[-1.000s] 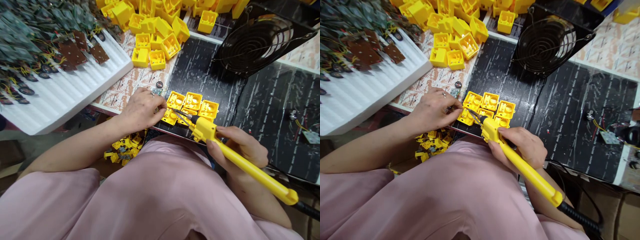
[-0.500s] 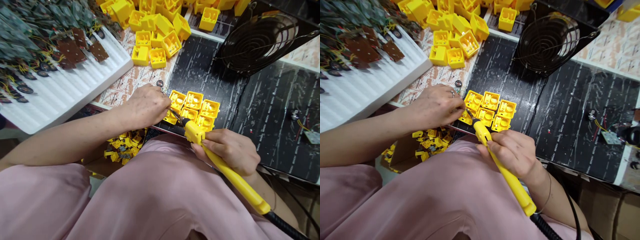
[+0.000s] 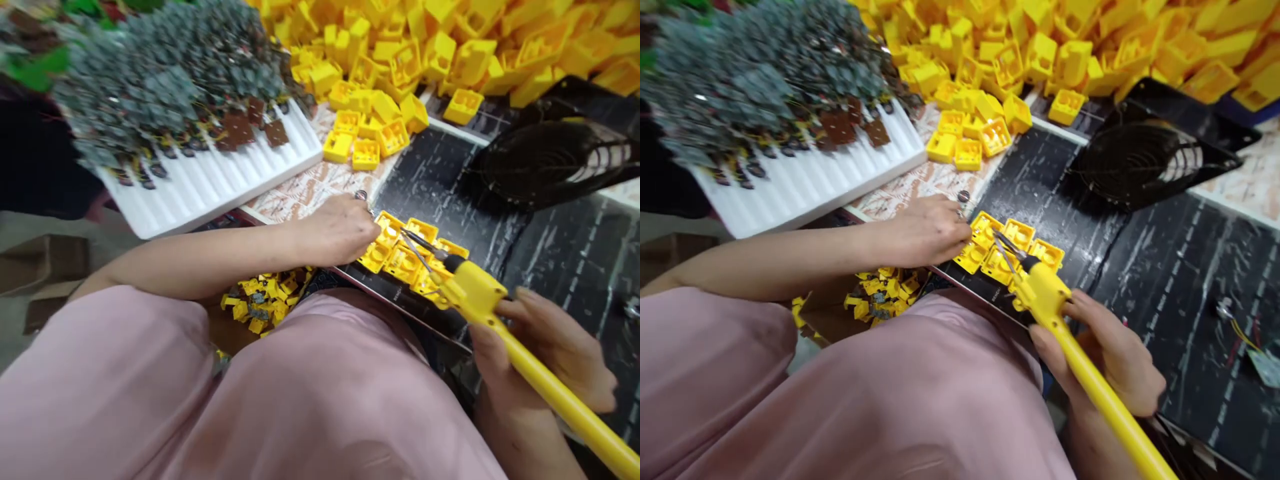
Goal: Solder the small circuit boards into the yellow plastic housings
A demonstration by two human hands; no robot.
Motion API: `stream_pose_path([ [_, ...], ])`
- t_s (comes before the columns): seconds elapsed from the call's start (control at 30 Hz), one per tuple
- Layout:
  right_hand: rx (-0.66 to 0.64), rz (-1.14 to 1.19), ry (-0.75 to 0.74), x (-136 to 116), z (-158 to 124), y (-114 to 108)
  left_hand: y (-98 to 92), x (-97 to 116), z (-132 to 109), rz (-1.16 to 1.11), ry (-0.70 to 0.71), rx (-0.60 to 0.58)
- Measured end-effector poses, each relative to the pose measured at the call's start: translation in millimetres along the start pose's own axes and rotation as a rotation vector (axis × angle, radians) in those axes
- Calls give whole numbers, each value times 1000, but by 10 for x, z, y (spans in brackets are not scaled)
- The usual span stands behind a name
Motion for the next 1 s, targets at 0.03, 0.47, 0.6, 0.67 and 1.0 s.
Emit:
stream_pose_path([
  [0.03,61,-67,-67,-10,-1,-33,-9,18,1,-1,-2,-18],
  [0.47,55,-244,17,151,-7,-39,-419,-2041,-723,-33,-768,144],
  [0.6,75,-236,27,172,15,-13,-672,-2414,-1067,-396,-753,747],
  [0.67,135,-204,5,159,41,-5,-767,-2271,-1084,-500,-666,936],
  [1.0,-76,6,-9,-259,255,180,-105,-204,156,-1858,-547,142],
])
Point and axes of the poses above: each hand's wrist, its own z-axis towards the middle knuckle, its own y-axis out of the palm, x = y × z, the point moved 6 cm from there along z, towards the middle knuckle, and after that the axes turned 3 degrees about -z, right-handed, at the moved point
